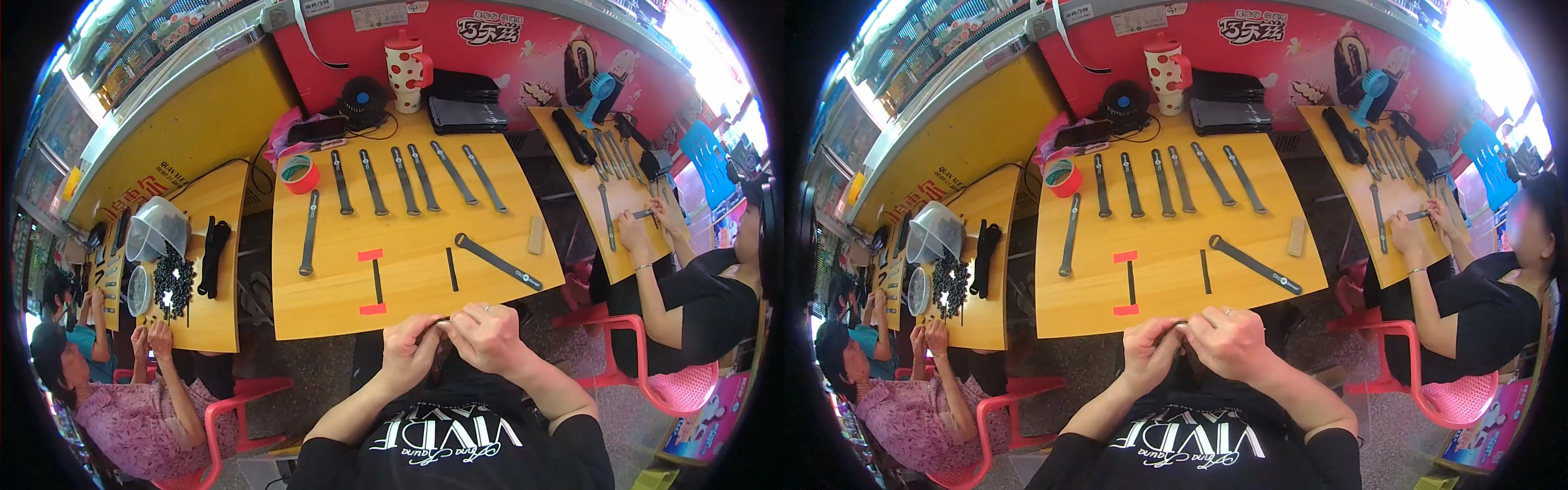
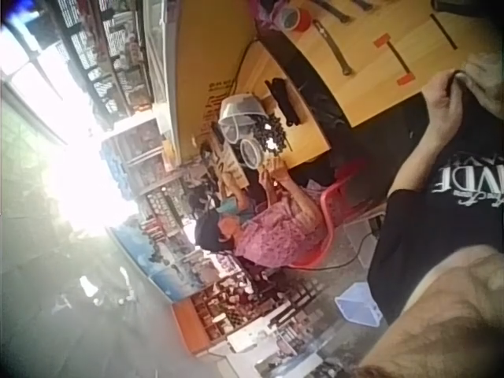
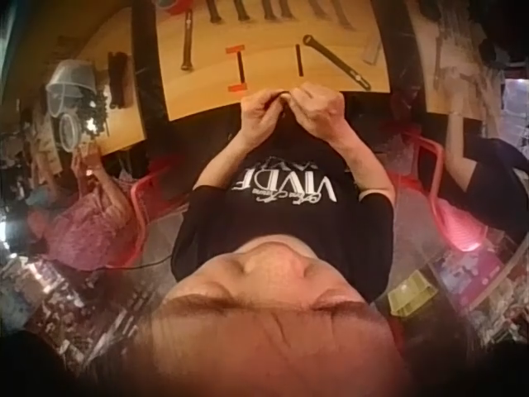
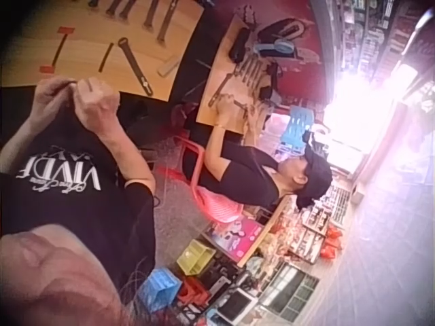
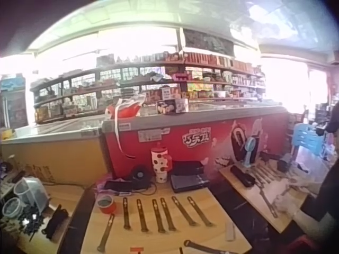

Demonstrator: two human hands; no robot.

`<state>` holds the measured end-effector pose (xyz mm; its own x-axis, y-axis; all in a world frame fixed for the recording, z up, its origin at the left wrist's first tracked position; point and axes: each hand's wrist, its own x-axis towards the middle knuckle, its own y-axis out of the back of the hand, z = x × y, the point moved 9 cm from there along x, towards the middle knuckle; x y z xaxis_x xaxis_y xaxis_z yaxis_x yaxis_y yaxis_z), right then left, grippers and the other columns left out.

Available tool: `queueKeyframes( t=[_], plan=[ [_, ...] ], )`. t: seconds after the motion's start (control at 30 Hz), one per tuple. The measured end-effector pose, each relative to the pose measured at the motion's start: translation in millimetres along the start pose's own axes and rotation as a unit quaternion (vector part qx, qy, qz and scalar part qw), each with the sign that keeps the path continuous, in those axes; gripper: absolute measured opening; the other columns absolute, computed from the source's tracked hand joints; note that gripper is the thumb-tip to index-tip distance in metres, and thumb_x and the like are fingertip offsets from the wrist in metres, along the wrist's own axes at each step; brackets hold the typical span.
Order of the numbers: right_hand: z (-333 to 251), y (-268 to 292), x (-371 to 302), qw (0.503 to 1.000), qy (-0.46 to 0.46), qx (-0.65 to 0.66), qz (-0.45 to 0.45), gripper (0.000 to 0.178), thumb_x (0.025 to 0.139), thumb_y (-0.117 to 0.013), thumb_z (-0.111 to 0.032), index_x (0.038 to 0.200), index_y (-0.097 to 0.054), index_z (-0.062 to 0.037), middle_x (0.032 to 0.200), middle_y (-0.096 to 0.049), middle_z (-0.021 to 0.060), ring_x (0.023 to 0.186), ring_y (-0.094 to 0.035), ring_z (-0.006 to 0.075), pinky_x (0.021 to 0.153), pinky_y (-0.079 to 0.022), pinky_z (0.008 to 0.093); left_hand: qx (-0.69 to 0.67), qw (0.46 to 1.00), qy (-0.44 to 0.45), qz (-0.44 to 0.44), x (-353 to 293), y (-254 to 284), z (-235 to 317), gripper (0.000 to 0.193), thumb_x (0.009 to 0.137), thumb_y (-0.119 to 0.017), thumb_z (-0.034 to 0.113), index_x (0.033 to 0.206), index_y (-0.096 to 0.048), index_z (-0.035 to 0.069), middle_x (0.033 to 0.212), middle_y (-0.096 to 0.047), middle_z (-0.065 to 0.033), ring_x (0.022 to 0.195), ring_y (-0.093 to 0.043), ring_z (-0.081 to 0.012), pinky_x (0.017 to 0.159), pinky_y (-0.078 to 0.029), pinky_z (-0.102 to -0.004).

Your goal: Manually attaching plastic clips and loops to fabric straps at a workbench.

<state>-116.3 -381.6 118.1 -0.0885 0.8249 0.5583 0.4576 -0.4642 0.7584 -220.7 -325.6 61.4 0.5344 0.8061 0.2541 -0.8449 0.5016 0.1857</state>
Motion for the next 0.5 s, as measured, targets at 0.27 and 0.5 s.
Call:
queueKeyframes(
  t=[0.27,0.5],
  plan=[
    [-26,9,-3,0.972,0.161,-0.167,0.044,0.012,0.072,-0.066,-0.017,0.071,-0.056,-0.0101,0.059,-0.043,-0.0007,0.050,-0.049,0.0119,0.044,-0.034,0.0253,-0.256,0.947,0.152,-0.119,0,-11,-20,0.020,0.087,-0.056,-0.008,0.105,-0.066,-0.006,0.097,-0.068,-0.0097,0.087,-0.064,-0.0132,0.076,-0.051,-0.0261],
    [-31,10,-5,0.964,0.228,-0.133,0.002,0.020,0.074,-0.071,-0.020,0.072,-0.054,-0.0098,0.057,-0.039,-0.0019,0.049,-0.047,0.0110,0.043,-0.031,0.0258,-0.229,0.921,0.195,-0.248,22,1,-13,0.018,0.087,-0.059,0.000,0.100,-0.070,-0.004,0.092,-0.068,-0.0071,0.088,-0.063,-0.0124,0.076,-0.049,-0.0253]
  ],
)
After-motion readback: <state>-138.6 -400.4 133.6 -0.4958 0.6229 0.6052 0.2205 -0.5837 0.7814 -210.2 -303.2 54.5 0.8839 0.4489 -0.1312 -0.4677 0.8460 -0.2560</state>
